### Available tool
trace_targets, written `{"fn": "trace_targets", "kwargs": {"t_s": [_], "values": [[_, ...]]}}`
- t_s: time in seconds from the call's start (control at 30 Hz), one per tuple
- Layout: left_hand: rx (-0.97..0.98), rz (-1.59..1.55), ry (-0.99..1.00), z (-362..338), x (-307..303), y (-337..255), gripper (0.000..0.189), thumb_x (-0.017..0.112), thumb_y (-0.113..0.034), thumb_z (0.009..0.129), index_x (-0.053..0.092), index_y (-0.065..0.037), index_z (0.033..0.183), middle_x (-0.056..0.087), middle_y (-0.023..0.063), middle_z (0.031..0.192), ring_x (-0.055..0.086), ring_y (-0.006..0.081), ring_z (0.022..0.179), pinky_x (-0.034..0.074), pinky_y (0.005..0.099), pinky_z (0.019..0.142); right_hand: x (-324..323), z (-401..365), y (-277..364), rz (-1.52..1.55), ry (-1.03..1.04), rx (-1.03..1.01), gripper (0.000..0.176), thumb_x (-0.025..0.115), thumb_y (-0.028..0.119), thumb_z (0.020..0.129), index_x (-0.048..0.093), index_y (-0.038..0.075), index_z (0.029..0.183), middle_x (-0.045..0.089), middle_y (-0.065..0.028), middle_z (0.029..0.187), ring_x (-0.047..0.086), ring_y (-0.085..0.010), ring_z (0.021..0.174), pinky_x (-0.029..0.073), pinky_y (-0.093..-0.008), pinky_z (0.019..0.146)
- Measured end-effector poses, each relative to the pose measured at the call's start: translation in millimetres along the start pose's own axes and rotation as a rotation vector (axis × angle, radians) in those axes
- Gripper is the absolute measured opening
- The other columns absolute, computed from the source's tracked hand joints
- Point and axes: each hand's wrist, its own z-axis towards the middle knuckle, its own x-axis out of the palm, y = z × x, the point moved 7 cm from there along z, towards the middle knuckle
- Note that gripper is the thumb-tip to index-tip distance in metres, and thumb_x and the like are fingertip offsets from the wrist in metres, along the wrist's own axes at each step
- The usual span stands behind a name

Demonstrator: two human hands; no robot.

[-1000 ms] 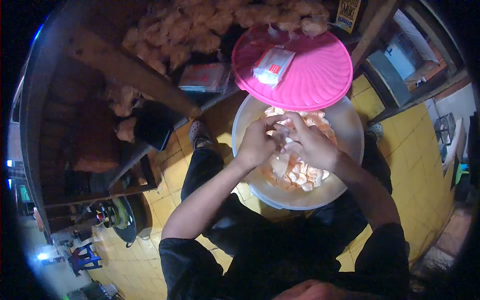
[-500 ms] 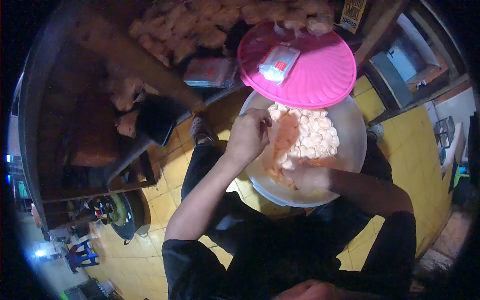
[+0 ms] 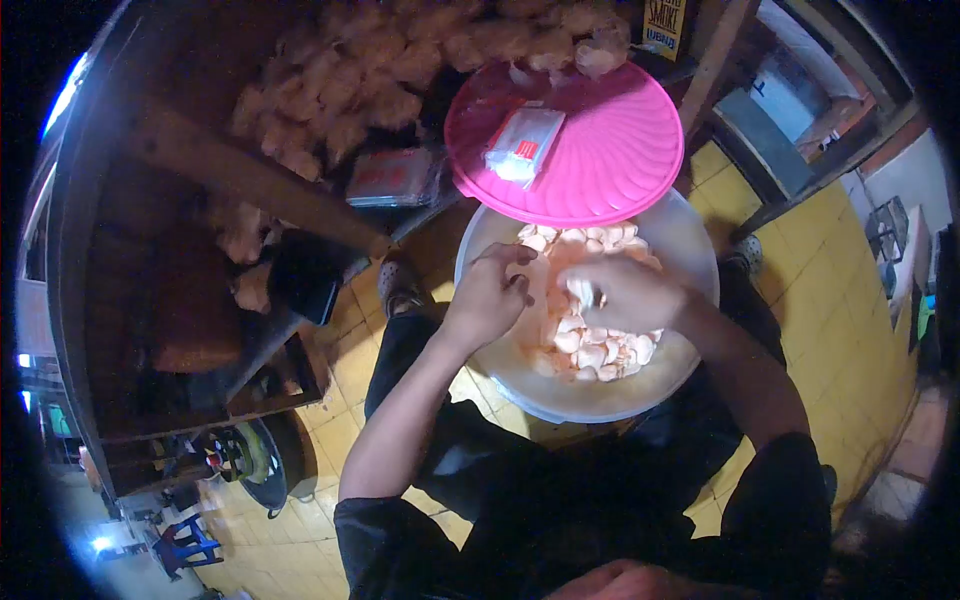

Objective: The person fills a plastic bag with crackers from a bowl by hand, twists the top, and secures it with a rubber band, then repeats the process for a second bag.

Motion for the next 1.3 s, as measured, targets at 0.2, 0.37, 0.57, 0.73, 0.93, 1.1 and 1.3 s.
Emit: {"fn": "trace_targets", "kwargs": {"t_s": [0.2,0.37,0.57,0.73,0.93,1.1,1.3], "values": [[-0.077,-0.384,0.13,-9,25,-22,0.041,0.059,-0.005,0.092,0.052,0.008,0.131,0.061,0.018,0.115,0.073,0.0221,0.083,0.057,0.0309,0.071,-20,0,8,0.14,-0.211,0.009,0.066,0.064,0.002,0.082,0.04,0.002,0.143,0.063,-0.018,0.114,0.065,-0.0273,0.106,0.05,-0.0401,0.089],[0.006,-0.272,-0.018,-3,24,-17,0.033,0.065,-0.004,0.09,0.058,0.008,0.12,0.066,0.0157,0.101,0.073,0.0203,0.077,0.057,0.0297,0.064,9,0,-4,0.176,0.06,0.217,0.082,0.061,-0.004,0.086,0.014,0.004,0.153,0.062,-0.0214,0.111,0.065,-0.0284,0.099,0.052,-0.0396,0.084],[0.123,-0.265,-0.083,-2,25,-21,0.019,0.065,-0.002,0.09,0.064,0.005,0.108,0.069,0.012,0.089,0.071,0.0154,0.069,0.055,0.0273,0.06,-13,2,-4,0.115,-0.256,0.242,0.037,0.063,-0.003,0.084,0.043,-0.002,0.116,0.063,-0.0222,0.098,0.067,-0.0318,0.088,0.052,-0.0424,0.071],[0.196,-0.277,-0.101,-2,23,-30,0.016,0.062,0.001,0.089,0.066,0.003,0.105,0.069,0.0098,0.083,0.069,0.0113,0.066,0.053,0.0257,0.058,-30,-3,22,-0.02,-0.416,0.135,0.026,0.067,0.0,0.082,0.049,-0.004,0.101,0.062,-0.0235,0.093,0.064,-0.0429,0.086,0.051,-0.0464,0.069],[0.171,-0.388,-0.168,1,15,-18,0.02,0.062,0.006,0.085,0.068,0.0,0.104,0.07,0.0112,0.081,0.07,0.0143,0.068,0.053,0.0287,0.058,-33,-3,11,-0.117,-0.592,0.041,0.026,0.062,-0.006,0.078,0.056,0.0,0.102,0.063,-0.0215,0.092,0.062,-0.0399,0.09,0.049,-0.045,0.079],[0.316,-0.062,-0.423,-7,-2,-43,0.023,0.063,0.005,0.082,0.068,-0.001,0.104,0.068,0.0166,0.091,0.072,0.0226,0.074,0.054,0.0304,0.061,-30,3,-1,0.182,-0.546,-0.01,0.032,0.063,0.002,0.082,0.06,0.003,0.114,0.067,-0.0168,0.103,0.066,-0.0312,0.101,0.049,-0.0428,0.087],[0.227,-0.045,-0.283,0,-8,-37,0.018,0.064,0.001,0.085,0.069,0.002,0.102,0.068,0.013,0.108,0.072,0.0196,0.082,0.056,0.0289,0.065,-21,2,37,-0.127,-0.513,-0.247,0.029,0.06,0.006,0.087,0.053,-0.003,0.114,0.065,-0.0242,0.086,0.066,-0.0399,0.087,0.051,-0.0465,0.078]]}}
